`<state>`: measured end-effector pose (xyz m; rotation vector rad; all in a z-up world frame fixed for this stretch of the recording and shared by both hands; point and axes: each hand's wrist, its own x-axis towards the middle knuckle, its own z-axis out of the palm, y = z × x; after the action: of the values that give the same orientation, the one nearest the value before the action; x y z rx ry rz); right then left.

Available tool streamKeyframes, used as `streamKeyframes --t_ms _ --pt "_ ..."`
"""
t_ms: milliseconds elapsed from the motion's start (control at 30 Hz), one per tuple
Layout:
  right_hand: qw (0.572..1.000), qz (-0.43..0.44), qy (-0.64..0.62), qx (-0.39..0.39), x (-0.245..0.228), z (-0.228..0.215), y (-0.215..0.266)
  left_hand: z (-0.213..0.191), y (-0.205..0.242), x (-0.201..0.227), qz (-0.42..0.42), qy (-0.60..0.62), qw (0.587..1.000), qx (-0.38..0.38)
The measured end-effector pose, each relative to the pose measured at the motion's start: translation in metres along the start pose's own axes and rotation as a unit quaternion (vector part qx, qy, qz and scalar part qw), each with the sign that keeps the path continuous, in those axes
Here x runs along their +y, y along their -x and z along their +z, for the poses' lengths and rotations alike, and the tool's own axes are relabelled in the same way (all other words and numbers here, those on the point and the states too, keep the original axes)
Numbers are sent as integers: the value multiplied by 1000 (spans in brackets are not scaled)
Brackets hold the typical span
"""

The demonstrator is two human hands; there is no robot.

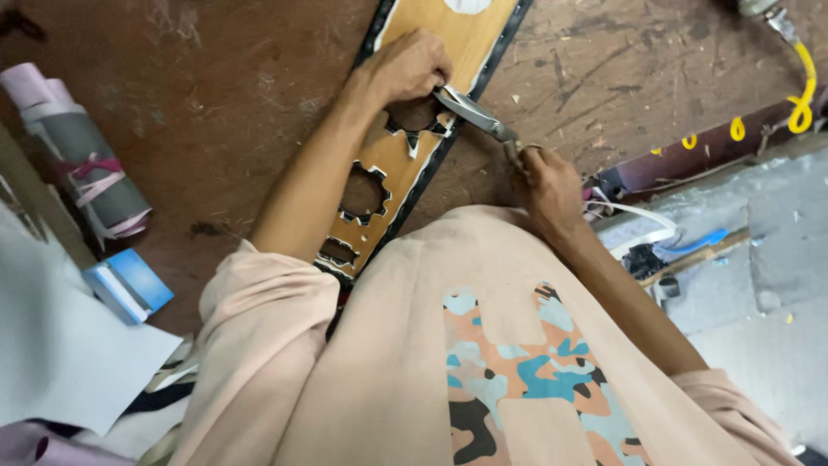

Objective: The person trims excess white fabric around circular and gear-shaped cutouts on a car dashboard using scissors, then staples the fabric edges to the wooden frame using a pneumatic staple gun. The person works methodically around each cutout, pulling and smoothing the fabric before stapling.

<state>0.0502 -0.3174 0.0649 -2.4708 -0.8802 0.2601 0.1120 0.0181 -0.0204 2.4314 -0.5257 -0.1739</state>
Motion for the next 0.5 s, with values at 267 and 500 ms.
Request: streamKeyframes --t_ms 267,500 --pt "1000 0 -24 13 -8 28 5 -20 -10 0 -99 126 982 -95" --pt "1000 -3 -1 29 -8 44 -2 -12 -14 -1 -178 114 970 -118"
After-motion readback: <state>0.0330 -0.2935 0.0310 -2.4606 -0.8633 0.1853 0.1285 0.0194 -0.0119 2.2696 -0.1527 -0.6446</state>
